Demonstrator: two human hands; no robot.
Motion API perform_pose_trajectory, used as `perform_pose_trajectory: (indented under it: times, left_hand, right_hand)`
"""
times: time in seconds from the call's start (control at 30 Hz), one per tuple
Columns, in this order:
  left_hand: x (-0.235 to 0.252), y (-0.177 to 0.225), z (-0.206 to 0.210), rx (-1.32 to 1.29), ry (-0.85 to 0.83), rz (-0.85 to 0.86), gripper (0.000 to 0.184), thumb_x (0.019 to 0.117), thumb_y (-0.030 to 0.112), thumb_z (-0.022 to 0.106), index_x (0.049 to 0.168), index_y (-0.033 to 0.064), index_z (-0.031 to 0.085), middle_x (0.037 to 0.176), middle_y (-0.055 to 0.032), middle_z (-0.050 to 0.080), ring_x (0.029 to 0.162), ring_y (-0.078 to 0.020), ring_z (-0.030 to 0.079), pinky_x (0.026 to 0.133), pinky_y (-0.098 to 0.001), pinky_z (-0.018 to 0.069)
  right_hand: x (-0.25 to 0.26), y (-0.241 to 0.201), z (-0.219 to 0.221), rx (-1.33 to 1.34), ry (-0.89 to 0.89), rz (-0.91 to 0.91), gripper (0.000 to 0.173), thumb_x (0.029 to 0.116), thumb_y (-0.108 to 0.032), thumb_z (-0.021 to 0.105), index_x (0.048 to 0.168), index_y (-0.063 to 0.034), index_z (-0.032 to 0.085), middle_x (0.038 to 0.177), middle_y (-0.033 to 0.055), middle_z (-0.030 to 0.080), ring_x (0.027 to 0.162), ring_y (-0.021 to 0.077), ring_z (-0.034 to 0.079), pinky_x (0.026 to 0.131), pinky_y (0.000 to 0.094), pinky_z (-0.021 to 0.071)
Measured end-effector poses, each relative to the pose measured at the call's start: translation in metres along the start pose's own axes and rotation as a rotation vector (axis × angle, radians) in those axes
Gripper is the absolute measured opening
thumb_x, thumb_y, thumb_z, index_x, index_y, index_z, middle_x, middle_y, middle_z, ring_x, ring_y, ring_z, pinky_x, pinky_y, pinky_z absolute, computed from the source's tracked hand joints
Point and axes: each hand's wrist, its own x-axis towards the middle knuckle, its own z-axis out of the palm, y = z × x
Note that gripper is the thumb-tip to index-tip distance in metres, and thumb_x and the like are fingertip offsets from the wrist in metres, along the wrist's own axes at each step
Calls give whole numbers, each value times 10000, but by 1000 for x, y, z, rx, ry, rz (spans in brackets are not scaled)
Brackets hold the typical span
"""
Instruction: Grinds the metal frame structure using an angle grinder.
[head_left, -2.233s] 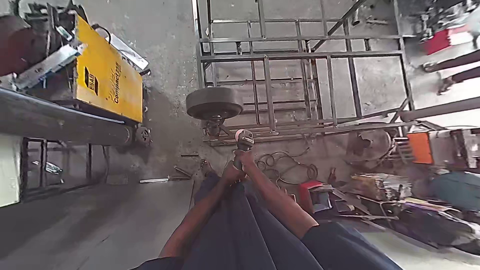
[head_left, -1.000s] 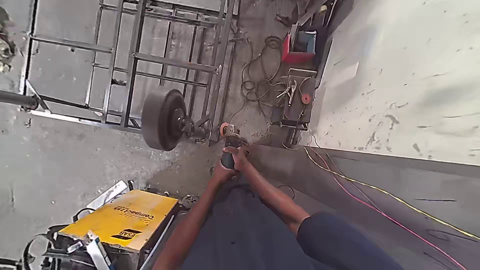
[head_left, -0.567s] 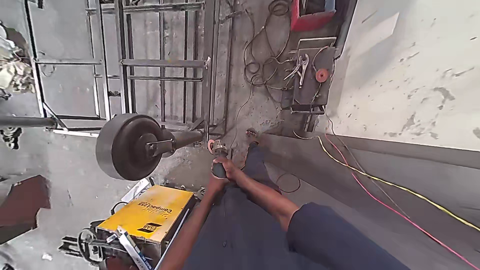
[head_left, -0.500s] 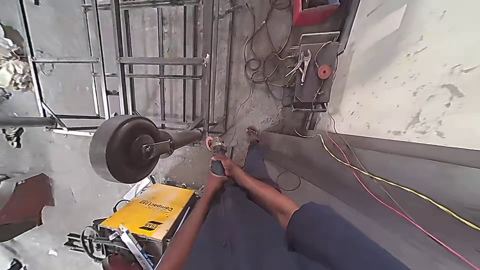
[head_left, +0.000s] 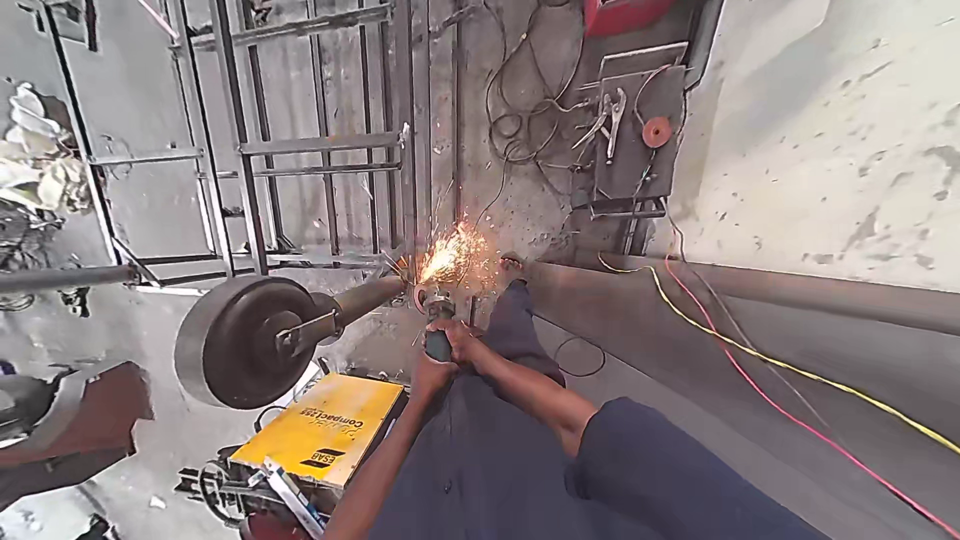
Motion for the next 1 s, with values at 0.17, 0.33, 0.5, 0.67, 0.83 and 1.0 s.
perform_pose_trajectory:
  times: [0.17,0.33,0.5,0.67,0.83,1.0]
  left_hand:
    - [-4,3,1,26,7,-17,864,582,176,917,1320,-22,515,1088,-174,692,983,-288,696,864,-511,587]
    - [-9,7,2,-20,-27,-34,742,595,146,898,1238,-21,567,1023,-159,703,931,-272,701,825,-503,590]
    - [-4,2,3,-10,-21,-27,806,578,165,910,1277,-11,548,1044,-160,703,947,-277,704,835,-508,594]
    - [-4,4,3,-10,3,3,821,563,201,931,1264,-12,561,1044,-155,703,951,-269,698,848,-504,586]
    - [3,0,7,-29,-23,-21,759,574,164,913,1233,-12,581,1022,-156,706,925,-269,703,824,-505,590]
    - [4,4,5,-54,-34,-3,764,582,156,910,1243,-19,570,1024,-154,705,928,-264,702,824,-493,595]
  right_hand:
    - [-4,-2,1,4,5,28,126,990,-122,549,1070,-28,572,805,106,652,688,204,660,635,370,587]
    - [-1,1,-7,-28,-17,-2,121,978,-129,553,1039,-30,586,797,96,655,689,197,662,648,370,588]
    - [-1,1,-6,-41,-3,-10,111,971,-128,554,1013,-33,594,799,95,651,688,197,654,644,373,584]
    - [2,0,-4,4,-37,-27,113,972,-114,558,1025,-17,583,797,108,657,690,206,662,653,378,591]
    - [5,0,-9,-9,-1,7,114,984,-121,554,1042,-25,577,796,104,650,683,207,656,643,376,586]
    - [11,-2,-9,-59,0,-3,144,985,-141,571,1058,-20,594,824,104,662,713,204,663,671,380,590]
